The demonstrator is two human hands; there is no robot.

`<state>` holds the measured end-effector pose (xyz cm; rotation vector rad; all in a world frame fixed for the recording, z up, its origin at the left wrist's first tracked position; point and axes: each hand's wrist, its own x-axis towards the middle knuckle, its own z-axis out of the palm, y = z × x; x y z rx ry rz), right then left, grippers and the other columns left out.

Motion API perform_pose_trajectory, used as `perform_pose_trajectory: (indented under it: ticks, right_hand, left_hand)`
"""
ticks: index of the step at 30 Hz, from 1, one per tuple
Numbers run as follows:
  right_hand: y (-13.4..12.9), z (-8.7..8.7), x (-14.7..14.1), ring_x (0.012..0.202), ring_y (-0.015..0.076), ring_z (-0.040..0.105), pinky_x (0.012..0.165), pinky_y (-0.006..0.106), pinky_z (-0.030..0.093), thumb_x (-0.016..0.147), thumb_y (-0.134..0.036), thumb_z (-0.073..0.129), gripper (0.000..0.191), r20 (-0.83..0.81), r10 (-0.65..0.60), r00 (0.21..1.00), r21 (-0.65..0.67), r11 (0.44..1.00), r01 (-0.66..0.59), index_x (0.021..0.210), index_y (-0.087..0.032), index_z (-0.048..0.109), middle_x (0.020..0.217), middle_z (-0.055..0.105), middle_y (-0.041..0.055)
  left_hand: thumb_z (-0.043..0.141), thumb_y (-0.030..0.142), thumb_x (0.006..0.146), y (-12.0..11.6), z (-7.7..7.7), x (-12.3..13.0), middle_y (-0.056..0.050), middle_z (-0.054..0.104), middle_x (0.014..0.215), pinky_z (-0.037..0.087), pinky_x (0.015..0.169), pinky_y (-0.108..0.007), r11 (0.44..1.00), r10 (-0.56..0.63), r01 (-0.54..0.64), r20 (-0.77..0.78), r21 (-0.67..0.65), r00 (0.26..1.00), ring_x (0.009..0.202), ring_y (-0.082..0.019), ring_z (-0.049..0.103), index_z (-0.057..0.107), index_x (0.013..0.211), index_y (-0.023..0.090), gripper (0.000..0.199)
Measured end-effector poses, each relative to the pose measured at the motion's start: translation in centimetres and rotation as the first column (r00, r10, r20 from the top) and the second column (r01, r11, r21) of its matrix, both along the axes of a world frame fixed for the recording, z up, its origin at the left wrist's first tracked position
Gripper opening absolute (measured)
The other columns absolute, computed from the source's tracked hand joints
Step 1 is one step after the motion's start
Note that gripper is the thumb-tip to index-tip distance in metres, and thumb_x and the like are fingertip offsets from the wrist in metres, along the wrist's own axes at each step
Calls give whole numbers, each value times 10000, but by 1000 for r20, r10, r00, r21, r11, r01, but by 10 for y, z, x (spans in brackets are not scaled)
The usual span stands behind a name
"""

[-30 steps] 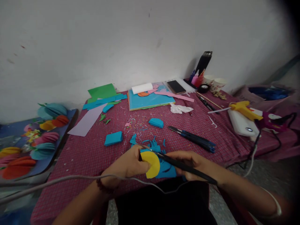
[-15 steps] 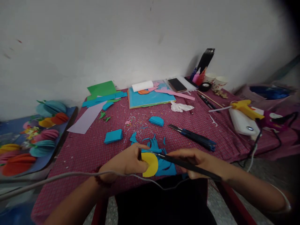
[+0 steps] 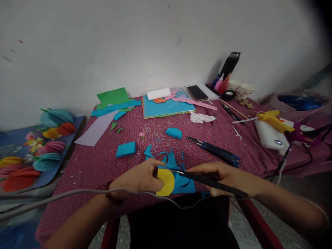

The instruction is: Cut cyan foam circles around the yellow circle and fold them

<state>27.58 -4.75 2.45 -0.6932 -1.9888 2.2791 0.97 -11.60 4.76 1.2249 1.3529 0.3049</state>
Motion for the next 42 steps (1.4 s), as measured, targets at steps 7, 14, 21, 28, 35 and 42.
perform_pose_trajectory:
  ticks: [7,14,21,28,35,42]
  right_hand:
    - [4,8,0,735,137,542,585,208,419,748,-443,687,618,71,32,997,121,992,-40,1300,-210,532,933,622,48]
    - [9,14,0,789,148,562,655,230,448,747,-412,697,594,91,58,994,126,990,-69,1288,-219,544,979,623,40]
    - [9,15,-1,938,202,573,796,295,466,733,-446,697,617,60,44,997,115,992,-51,1282,-206,551,1087,618,66]
    - [5,6,0,1080,250,528,856,337,461,717,-437,719,657,20,38,999,71,997,-39,1310,-237,520,1161,595,75]
    - [6,7,-1,989,220,569,812,306,481,734,-432,705,603,36,29,999,124,992,-33,1281,-231,553,1065,634,56]
    - [6,9,-4,1044,234,565,862,331,474,750,-394,701,572,46,45,998,145,988,-51,1276,-221,557,1123,627,61]
  left_hand:
    - [514,121,596,2,-5,-6,33,547,635,384,504,-211,997,-82,82,41,-2,996,570,-114,527,569,842,140,253]
    - [525,110,582,3,-10,-8,27,546,659,393,532,-211,994,-106,108,144,-4,984,580,-102,503,578,793,135,219]
    - [536,93,555,5,-7,-11,25,550,643,395,528,-217,991,-110,127,251,-49,962,564,-104,498,584,756,131,210]
    - [550,103,567,5,-3,-10,17,578,637,409,547,-236,994,-97,101,124,-30,988,607,-140,541,619,861,141,304]
    - [535,108,565,6,-8,-12,33,548,636,399,533,-216,990,-133,139,153,-31,979,587,-115,509,594,800,148,245]
    - [524,111,569,6,-10,-13,27,537,630,385,521,-213,985,-163,171,219,-16,962,561,-100,483,582,728,141,171]
